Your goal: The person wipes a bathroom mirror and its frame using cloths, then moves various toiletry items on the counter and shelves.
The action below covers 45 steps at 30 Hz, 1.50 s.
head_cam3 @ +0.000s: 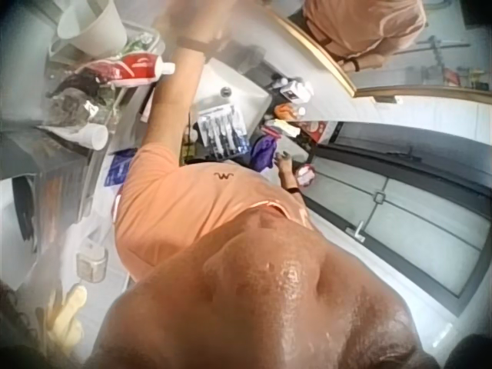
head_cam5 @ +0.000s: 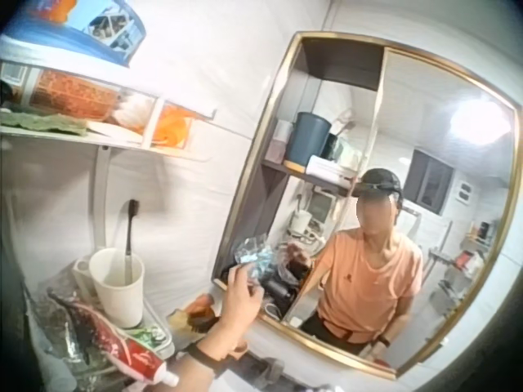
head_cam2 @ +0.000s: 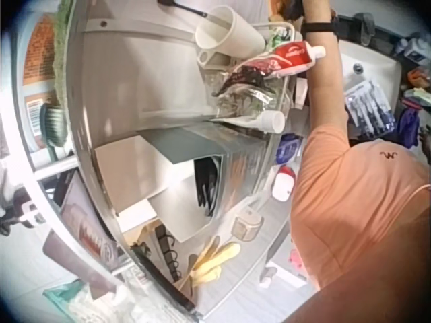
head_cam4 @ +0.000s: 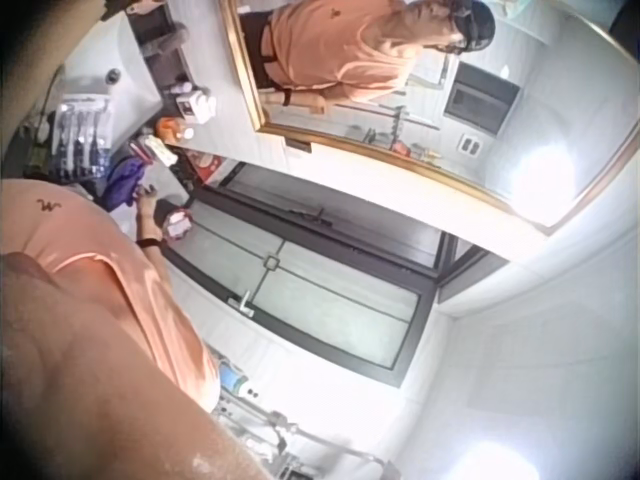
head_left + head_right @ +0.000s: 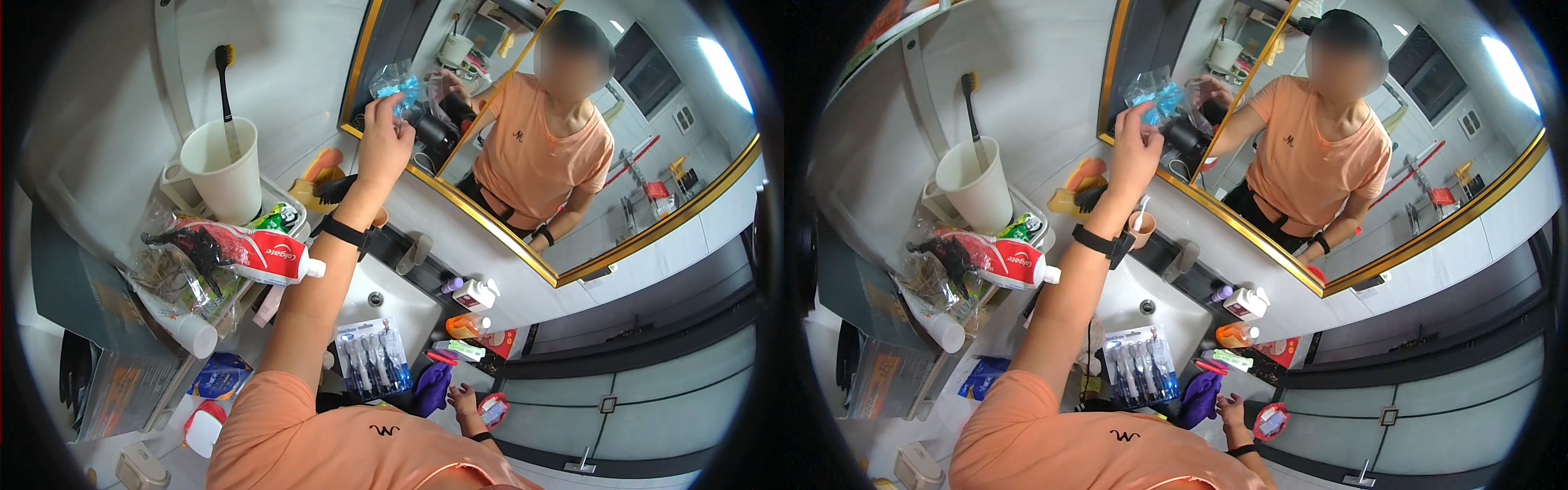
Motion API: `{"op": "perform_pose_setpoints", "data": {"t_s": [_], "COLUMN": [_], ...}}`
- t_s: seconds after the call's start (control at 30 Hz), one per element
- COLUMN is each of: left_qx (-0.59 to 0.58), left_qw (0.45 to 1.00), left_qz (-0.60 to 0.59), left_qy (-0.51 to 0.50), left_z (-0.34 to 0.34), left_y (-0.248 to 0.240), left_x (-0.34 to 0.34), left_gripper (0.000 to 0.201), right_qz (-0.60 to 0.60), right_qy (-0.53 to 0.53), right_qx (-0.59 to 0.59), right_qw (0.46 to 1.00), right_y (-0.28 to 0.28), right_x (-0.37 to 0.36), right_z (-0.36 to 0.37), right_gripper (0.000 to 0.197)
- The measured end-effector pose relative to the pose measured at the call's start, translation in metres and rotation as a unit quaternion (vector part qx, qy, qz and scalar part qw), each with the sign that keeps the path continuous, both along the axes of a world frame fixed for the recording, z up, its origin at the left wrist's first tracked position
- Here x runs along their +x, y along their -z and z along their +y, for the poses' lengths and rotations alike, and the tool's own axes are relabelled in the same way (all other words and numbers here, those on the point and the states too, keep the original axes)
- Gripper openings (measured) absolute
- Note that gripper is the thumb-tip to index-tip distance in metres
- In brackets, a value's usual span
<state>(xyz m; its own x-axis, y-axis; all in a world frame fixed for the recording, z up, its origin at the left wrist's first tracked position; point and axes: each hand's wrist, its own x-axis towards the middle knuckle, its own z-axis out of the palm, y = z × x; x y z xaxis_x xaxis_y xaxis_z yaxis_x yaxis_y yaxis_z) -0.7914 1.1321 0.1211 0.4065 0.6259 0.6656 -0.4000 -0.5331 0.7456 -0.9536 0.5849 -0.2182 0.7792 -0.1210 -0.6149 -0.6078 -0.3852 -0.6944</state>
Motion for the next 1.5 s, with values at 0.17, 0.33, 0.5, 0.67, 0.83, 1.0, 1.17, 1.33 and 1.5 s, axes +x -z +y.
{"op": "perform_pose_setpoints", "data": {"t_s": [0.17, 0.33, 0.5, 0.67, 0.83, 1.0, 1.17, 1.33, 1.5], "left_qx": [-0.021, -0.032, -0.060, -0.003, -0.007, -0.083, 0.014, 0.100, 0.287], "left_qw": [0.999, 0.997, 0.991, 0.992, 0.990, 0.967, 0.989, 0.980, 0.947], "left_qz": [-0.027, -0.067, -0.119, -0.124, -0.138, -0.225, -0.141, -0.140, -0.077], "left_qy": [0.008, 0.012, 0.028, -0.004, -0.019, 0.080, -0.050, -0.100, 0.120], "left_z": [0.001, 0.006, 0.005, 0.012, 0.021, 0.005, -0.014, -0.096, -0.204], "left_y": [0.010, 0.020, 0.012, 0.002, -0.004, -0.009, -0.005, 0.020, 0.034], "left_x": [0.012, 0.025, 0.025, 0.019, 0.007, 0.019, -0.024, -0.087, -0.155], "left_gripper": [0.045, 0.046, 0.048, 0.048, 0.049, 0.051, 0.044, 0.048, 0.030], "right_qz": [-0.021, -0.025, -0.021, -0.016, -0.015, -0.019, -0.031, -0.080, -0.307], "right_qy": [0.005, 0.006, 0.007, 0.019, 0.016, 0.036, -0.013, 0.054, 0.079], "right_qx": [0.016, 0.038, 0.036, 0.042, 0.051, 0.051, -0.004, -0.096, 0.067], "right_qw": [1.000, 0.999, 0.999, 0.999, 0.998, 0.998, 0.999, 0.991, 0.946], "right_y": [0.007, 0.013, 0.018, 0.015, 0.012, 0.024, 0.030, -0.006, -0.134], "right_x": [-0.005, -0.010, -0.015, -0.023, -0.028, -0.034, -0.026, -0.020, 0.004], "right_z": [-0.003, -0.004, -0.014, -0.015, -0.012, -0.024, -0.035, -0.078, -0.077], "right_gripper": [0.083, 0.082, 0.082, 0.082, 0.082, 0.082, 0.073, 0.037, 0.026]}}
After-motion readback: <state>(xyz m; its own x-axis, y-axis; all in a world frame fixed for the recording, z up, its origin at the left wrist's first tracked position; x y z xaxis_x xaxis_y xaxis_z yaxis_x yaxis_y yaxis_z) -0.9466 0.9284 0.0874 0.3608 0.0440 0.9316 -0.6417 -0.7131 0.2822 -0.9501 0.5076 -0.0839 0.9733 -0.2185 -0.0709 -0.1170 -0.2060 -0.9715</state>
